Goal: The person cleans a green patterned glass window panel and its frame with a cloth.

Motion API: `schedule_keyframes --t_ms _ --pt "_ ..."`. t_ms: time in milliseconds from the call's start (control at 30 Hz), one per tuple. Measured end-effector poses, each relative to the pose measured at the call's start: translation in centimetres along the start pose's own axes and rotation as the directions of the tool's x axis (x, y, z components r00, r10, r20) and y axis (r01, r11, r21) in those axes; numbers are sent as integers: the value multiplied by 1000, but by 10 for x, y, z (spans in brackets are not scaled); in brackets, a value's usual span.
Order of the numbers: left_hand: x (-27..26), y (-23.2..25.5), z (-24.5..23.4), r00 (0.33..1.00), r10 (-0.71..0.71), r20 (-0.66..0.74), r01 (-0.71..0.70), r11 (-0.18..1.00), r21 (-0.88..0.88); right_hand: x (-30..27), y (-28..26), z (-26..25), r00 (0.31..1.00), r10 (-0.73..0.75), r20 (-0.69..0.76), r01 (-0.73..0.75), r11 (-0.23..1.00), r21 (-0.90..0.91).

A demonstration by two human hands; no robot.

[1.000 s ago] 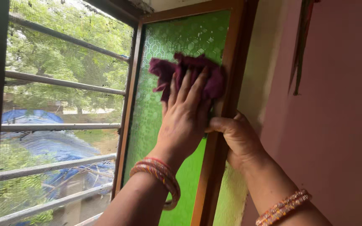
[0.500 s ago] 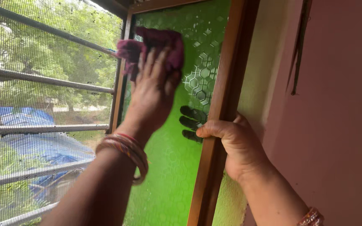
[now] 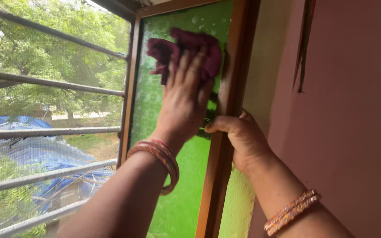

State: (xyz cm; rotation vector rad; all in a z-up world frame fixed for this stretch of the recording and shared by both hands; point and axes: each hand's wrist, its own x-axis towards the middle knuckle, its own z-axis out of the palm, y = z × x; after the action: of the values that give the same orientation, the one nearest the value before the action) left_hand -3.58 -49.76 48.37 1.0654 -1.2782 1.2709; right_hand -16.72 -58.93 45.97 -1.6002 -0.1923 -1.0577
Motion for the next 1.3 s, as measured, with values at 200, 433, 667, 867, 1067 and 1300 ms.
schedule_keyframes --t_ms 200,433,667,867,1067,1300 --pt "-46 34 -39 982 -47 183 44 999 19 4 4 -5 998 -25 55 25 1000 14" --pt "-113 24 -49 968 -165 190 150 985 87 0 2 -2 999 34 -7 -34 999 17" --pt "-127 2 -34 899 -437 1 437 899 12 -4 -3 2 999 41 -20 -42 999 -14" --pt "-98 17 -24 907 -421 -13 422 907 16 -4 1 0 1000 8 -13 -8 1000 0" --pt "-80 54 -28 977 -207 41 207 978 2 -5 -2 2 1000 8 18 -9 998 66" --pt "-75 44 -35 984 -119 133 117 993 17 -5 0 -1 999 -18 49 15 998 68"
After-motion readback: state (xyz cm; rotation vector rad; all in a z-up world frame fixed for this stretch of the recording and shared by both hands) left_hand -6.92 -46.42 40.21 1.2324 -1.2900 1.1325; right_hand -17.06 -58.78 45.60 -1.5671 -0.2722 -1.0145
